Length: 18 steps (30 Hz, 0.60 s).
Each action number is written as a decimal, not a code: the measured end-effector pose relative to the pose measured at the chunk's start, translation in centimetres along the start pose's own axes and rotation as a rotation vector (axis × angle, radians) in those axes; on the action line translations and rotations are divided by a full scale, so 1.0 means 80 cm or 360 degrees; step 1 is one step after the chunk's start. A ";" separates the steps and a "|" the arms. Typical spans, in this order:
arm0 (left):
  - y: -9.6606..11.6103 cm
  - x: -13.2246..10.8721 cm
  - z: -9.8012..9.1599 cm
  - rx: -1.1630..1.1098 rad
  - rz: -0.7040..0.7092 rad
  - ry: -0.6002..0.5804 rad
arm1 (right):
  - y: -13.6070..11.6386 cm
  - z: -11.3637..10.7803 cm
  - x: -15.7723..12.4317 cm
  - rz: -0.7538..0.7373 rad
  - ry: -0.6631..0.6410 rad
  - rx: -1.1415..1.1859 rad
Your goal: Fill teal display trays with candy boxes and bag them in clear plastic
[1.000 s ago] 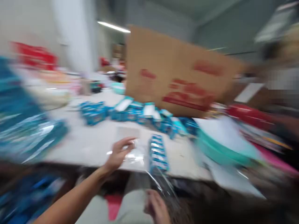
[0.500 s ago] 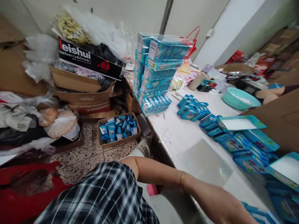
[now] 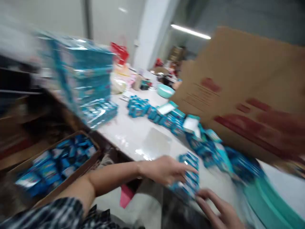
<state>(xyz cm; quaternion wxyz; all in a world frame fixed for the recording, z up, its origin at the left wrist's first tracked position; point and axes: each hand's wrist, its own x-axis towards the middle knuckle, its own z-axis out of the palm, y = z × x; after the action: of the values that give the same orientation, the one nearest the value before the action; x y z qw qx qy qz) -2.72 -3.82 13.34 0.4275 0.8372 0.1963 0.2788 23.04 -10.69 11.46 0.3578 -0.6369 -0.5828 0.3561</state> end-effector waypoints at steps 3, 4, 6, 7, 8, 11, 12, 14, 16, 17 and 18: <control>-0.030 0.011 0.009 -0.0052 -0.0077 0.0004 | 0.000 -0.018 -0.037 -0.0110 -0.0194 -0.0165; -0.040 0.013 0.017 -0.0138 -0.0124 -0.0096 | 0.006 -0.021 -0.040 -0.0129 -0.0181 -0.0087; -0.054 0.016 0.041 -0.0438 -0.0282 -0.0377 | 0.027 -0.022 -0.041 -0.0136 -0.0137 0.0154; -0.059 0.019 0.054 -0.0615 -0.0366 -0.0508 | 0.039 -0.022 -0.039 -0.0127 -0.0094 0.0313; -0.064 0.024 0.066 -0.0774 -0.0436 -0.0595 | 0.050 -0.020 -0.035 -0.0109 -0.0030 0.0500; -0.070 0.063 0.086 -0.1128 -0.0447 -0.0433 | 0.069 -0.019 -0.011 -0.0109 0.0255 0.1136; -0.069 0.084 0.087 -0.1240 -0.0414 -0.0279 | 0.069 -0.021 0.000 -0.0144 0.0334 0.1312; -0.061 0.128 0.082 -0.1473 -0.0371 0.0011 | 0.063 -0.030 0.021 -0.0215 0.0420 0.1535; -0.048 0.160 0.077 -0.1632 -0.0376 0.0160 | 0.058 -0.040 0.031 -0.0178 0.0500 0.1601; -0.042 0.165 0.077 -0.1674 -0.0396 0.0195 | 0.059 -0.042 0.031 -0.0116 0.0559 0.1588; -0.037 0.162 0.079 -0.1700 -0.0434 0.0212 | 0.063 -0.040 0.026 -0.0046 0.0631 0.1542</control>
<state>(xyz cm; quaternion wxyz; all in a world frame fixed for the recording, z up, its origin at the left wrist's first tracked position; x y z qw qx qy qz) 11.02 1.36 11.72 0.8115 0.4517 0.1609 0.3339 28.41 -9.11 8.56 0.7198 -0.4453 -0.2810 0.4524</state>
